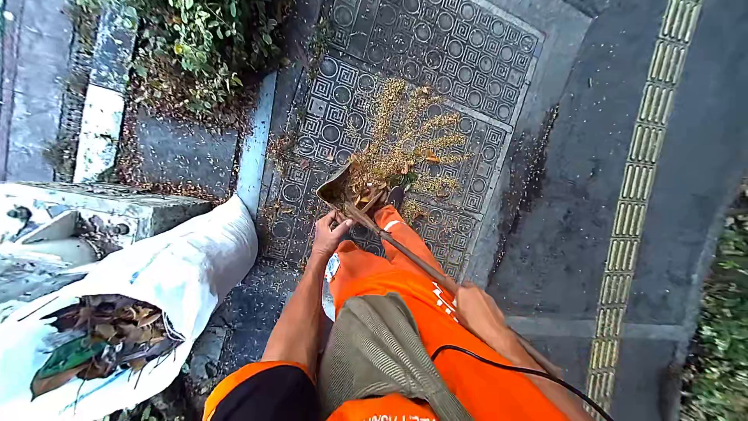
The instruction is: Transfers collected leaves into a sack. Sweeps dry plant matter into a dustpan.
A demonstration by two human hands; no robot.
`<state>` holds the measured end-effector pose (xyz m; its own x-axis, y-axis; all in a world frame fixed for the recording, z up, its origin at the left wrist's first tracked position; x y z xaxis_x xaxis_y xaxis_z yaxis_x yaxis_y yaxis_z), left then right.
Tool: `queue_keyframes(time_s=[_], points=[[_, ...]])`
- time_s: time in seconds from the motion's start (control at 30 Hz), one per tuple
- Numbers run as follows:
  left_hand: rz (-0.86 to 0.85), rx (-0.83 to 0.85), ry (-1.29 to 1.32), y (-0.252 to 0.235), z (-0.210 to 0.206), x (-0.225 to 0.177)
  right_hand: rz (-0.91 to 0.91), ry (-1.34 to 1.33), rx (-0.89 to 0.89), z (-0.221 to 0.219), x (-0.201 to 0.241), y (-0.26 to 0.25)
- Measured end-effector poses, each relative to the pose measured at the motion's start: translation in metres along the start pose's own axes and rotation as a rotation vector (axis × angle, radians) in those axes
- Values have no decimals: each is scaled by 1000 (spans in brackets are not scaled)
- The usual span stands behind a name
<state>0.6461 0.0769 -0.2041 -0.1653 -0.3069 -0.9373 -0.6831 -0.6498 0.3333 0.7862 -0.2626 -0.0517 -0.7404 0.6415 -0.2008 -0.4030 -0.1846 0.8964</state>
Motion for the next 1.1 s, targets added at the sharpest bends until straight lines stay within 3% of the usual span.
queue_keyframes(time_s=[0.23, 0.33, 0.43, 0.53, 0.63, 0.77, 0.83, 0.87, 0.97, 1.03, 1.1], points=[[-72, -75, 532, 60, 87, -11, -126, -506, -233, -132, -78, 107], [-157, -52, 604, 129, 152, -44, -167, -767, -247, -188, -83, 148], [-313, -14, 675, 196, 204, -77, -203, -1045, -256, -236, -74, 155], [-354, -1, 720, 202, 191, -85, -202, -1316, -258, -263, -56, 125], [-286, -49, 750, 183, 141, -78, -149, -1671, -289, -246, -35, 101], [-261, -133, 847, 194, 91, -117, 261, -1923, -431, -196, -21, 104], [-355, -70, 852, 224, 79, -158, 365, -1875, -424, -189, -8, 113], [-423, -2, 842, 242, 73, -182, 335, -1781, -424, -187, -1, 117], [-585, 183, 708, 308, 49, -253, 19, -1109, -463, -183, 34, 132], [-643, 282, 614, 356, 32, -302, -5, -719, -646, -173, 78, 140], [-648, 379, 590, 405, 15, -345, 147, -637, -916, -161, 135, 159]])
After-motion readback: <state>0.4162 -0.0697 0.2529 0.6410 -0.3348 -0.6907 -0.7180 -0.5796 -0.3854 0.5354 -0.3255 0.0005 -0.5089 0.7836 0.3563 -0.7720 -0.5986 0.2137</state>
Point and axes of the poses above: each hand's wrist, its own y-axis away from the middle knuckle, its own z-axis out of the back of the hand, x = y × z, the point moved 10 cm from there along -y, towards the middle knuckle, and after that the axes turned 13 degrees about y, right-handed, at the moved point
